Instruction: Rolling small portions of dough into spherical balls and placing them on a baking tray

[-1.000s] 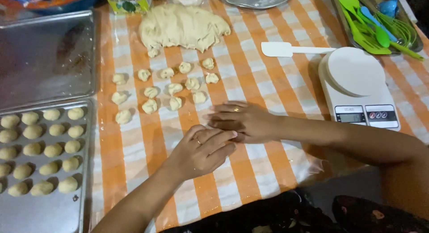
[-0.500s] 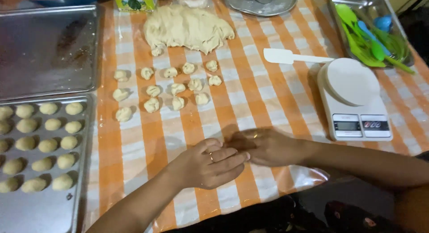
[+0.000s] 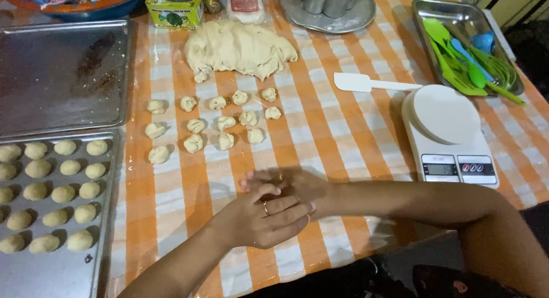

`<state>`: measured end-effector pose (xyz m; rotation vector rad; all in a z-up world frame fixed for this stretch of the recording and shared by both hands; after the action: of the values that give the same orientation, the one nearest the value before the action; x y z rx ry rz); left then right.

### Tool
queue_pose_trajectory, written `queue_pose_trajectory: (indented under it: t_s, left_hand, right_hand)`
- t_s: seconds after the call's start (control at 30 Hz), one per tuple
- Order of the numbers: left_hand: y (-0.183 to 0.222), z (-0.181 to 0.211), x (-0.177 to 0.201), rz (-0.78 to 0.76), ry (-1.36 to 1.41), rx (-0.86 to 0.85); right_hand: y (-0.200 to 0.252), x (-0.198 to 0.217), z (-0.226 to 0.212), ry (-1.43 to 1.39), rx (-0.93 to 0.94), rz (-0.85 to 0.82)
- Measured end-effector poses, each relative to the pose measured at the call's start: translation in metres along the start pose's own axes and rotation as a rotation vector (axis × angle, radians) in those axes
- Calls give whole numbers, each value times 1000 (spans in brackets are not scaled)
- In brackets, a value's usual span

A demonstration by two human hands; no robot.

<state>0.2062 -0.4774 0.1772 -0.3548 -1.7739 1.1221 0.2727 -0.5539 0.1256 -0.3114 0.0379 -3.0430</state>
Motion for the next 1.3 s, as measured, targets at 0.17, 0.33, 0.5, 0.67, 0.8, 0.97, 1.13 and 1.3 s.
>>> queue_pose_trajectory:
  t_s: [0.17, 0.33, 0.5, 0.67, 0.8, 0.97, 1.13, 1.3]
  left_hand:
    - [10, 2, -1, 10, -68, -2]
    - [0, 0, 6, -2, -80, -8]
    - [1, 8, -4, -5, -132, -35]
    - [4, 2, -7, 34, 5, 135]
    - [3, 1, -8, 54, -37, 161]
    - [5, -1, -3, 70, -13, 160]
    - [6, 1, -9, 82, 14, 156]
    - [4, 2, -11, 71, 8, 155]
  right_hand:
    - [35, 35, 46, -1590, -165, 448]
    - [74, 0, 53, -1634, -282, 457]
    - [86, -64, 38, -1724, -478, 99]
    - [43, -53, 41, -1496, -519, 345]
    - [31, 9, 52, -1470, -443, 490]
    - [78, 14, 25, -1715, -226, 623]
    - [106, -30, 36, -1742, -398, 523]
    - [84, -68, 43, -1762, -466, 482]
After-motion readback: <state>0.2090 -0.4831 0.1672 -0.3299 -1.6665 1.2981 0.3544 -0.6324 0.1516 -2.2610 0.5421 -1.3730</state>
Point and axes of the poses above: each hand's wrist, its own y-axis away from the middle knuckle, its own x-axis out of the back of the hand, z = x × y, the point moved 6 cm from there along -y, towards the middle knuckle, and after that the axes turned 10 degrees about x, right-handed, at the moved point
